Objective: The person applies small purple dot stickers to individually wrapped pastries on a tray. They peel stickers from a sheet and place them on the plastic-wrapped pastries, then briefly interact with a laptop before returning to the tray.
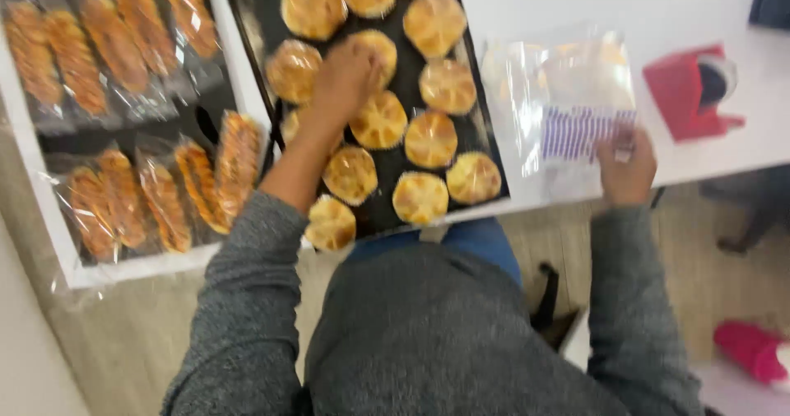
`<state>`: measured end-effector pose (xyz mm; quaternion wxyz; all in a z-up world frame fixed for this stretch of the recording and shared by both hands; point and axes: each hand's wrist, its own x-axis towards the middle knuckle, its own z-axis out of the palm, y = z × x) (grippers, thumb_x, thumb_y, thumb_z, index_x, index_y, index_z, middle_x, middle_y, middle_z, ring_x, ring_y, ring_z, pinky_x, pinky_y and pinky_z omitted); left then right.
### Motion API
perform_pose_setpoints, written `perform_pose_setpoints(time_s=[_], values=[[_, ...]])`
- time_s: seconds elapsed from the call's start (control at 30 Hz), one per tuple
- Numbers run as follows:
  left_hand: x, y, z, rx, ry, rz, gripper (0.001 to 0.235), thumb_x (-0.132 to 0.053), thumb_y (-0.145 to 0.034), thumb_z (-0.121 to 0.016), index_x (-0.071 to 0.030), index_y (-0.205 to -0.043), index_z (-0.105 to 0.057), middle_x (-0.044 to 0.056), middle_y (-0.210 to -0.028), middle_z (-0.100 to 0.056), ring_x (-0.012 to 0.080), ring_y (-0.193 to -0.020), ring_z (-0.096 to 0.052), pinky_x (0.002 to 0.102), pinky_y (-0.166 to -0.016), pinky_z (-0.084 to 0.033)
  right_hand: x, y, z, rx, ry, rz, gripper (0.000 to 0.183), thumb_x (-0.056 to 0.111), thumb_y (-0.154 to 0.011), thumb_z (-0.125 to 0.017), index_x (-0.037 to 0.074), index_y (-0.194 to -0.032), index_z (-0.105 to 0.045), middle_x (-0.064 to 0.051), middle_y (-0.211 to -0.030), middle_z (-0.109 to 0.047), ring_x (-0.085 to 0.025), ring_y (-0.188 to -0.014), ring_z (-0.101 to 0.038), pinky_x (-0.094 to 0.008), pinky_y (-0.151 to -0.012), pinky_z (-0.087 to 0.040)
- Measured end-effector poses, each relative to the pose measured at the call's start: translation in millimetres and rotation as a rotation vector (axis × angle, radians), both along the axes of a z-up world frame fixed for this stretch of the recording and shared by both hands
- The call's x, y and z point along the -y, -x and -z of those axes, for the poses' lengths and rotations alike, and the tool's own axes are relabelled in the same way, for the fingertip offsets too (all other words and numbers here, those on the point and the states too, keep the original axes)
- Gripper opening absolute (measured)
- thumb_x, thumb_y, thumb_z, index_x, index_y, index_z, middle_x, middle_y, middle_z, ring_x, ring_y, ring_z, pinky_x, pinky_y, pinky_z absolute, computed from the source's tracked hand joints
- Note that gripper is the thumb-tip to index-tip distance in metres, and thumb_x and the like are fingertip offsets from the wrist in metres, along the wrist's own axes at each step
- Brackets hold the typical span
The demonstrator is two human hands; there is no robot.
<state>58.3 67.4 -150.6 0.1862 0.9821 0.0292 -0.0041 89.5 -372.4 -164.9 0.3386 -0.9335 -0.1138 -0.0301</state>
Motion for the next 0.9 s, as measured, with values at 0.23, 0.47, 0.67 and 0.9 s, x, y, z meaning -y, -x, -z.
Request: perform_pose_setpoints(time_s=[0.23,0.47,0.67,0.9], values=[[57.8,33.8,-88.4,0.377,0.163,0.076,0.019,-0.016,-0.094,-0.039,-0.002,-0.095,-0.052,0.014,-0.097,-0.054,0.0298,-0.082,-0.051,0.036,-0.063,-0.041,-3.9,-61.4,20.6,-0.204,0.639,-0.142,0.066,0.03,-0.072,-0.063,0.018,-0.13,-0.035,-0.011,-0.134,-0.029,-0.037,-0.121,-0.02,-0.059,-0.082,-0.028],[151.9,43.9,-74.9,0.27,0.626,0.032,0.024,-0.023,-0.085,-0.053,-0.013,-0.107,-0.048,0.009,-0.102,-0.054,0.0284,-0.096,-0.052,0.037,-0.082,-0.042,-26.7,-60.5,-35.2,-0.184,0.429,-0.378,0.016,0.025,-0.082,-0.063,0.019,-0.095,-0.056,-0.001,-0.087,-0.062,-0.023,-0.093,-0.056,-0.045,-0.09,-0.026],[201.3,26.8,-99.7,0.21,0.91,-0.047,0.043,-0.029,-0.08,-0.062,-0.011,-0.115,-0.046,0.018,-0.106,-0.051,0.035,-0.105,-0.045,0.043,-0.094,-0.031,-60.7,-53.0,-120.3,-0.149,-0.11,-0.657,0.018,0.018,-0.076,-0.071,0.013,-0.09,-0.06,-0.006,-0.082,-0.062,-0.025,-0.086,-0.06,-0.035,-0.077,-0.045],[236.6,39.3,-91.1,0.395,0.969,-0.166,0.029,-0.001,-0.08,-0.056,-0.016,-0.105,-0.059,0.004,-0.099,-0.06,0.0196,-0.098,-0.056,0.031,-0.088,-0.041,-52.3,-48.6,-146.6,-0.155,-0.382,-0.873,0.025,0.008,-0.072,-0.068,0.005,-0.096,-0.061,-0.012,-0.091,-0.061,-0.033,-0.089,-0.058,-0.039,-0.081,-0.043]])
